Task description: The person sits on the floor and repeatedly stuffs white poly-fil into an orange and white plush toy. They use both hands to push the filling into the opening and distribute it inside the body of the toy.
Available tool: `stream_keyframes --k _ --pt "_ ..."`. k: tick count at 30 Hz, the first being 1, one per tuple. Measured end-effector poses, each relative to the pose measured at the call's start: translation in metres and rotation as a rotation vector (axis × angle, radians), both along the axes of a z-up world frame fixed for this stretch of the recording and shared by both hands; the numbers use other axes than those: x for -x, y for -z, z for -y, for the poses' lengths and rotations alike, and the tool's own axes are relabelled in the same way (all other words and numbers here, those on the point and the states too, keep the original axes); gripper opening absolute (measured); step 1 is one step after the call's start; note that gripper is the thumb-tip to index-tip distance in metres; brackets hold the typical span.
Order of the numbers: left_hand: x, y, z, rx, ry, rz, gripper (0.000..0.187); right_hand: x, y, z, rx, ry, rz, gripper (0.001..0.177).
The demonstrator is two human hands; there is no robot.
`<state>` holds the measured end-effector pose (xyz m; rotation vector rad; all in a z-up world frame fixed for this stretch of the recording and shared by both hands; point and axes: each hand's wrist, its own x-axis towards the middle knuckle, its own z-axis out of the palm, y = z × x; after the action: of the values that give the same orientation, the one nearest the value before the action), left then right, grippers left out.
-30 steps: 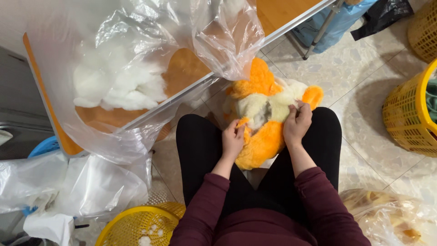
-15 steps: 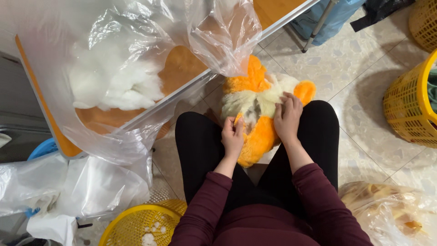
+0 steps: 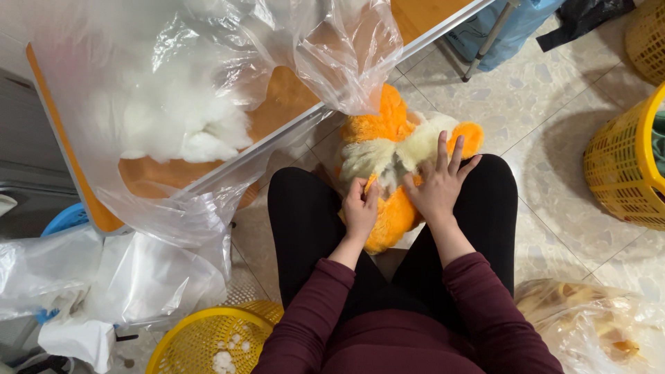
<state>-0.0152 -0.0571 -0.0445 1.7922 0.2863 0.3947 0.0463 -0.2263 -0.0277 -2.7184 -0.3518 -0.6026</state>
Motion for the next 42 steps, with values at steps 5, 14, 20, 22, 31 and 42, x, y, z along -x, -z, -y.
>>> stream_keyframes --k 5,14,20,22,31,42 --pt "-0.003 -0.016 -0.003 -0.243 0.013 -0.014 0.022 -0.002 0.010 0.008 -0.109 -0.043 -0.020 0.024" --pt "-0.038 -0.010 -0.011 -0.352 0.131 -0.225 0.074 -0.002 0.013 0.005 -0.240 -0.131 -0.013 0.018" --pt "-0.059 0.031 -0.022 -0.486 -0.042 -0.404 0.037 0.002 0.002 0.002 -0.295 -0.199 -0.057 0.015" --pt "-0.060 0.035 -0.025 -0.510 -0.152 -0.281 0.035 0.002 -0.002 -0.002 -0.276 -0.244 -0.075 0.014" --pt "-0.039 -0.005 -0.022 -0.439 0.026 -0.013 0.053 -0.005 -0.004 -0.004 -0.371 -0.236 -0.103 0.011" --pt "-0.071 0.024 -0.022 -0.747 0.097 -0.372 0.058 0.002 -0.013 0.001 -0.423 -0.456 -0.115 0.015"
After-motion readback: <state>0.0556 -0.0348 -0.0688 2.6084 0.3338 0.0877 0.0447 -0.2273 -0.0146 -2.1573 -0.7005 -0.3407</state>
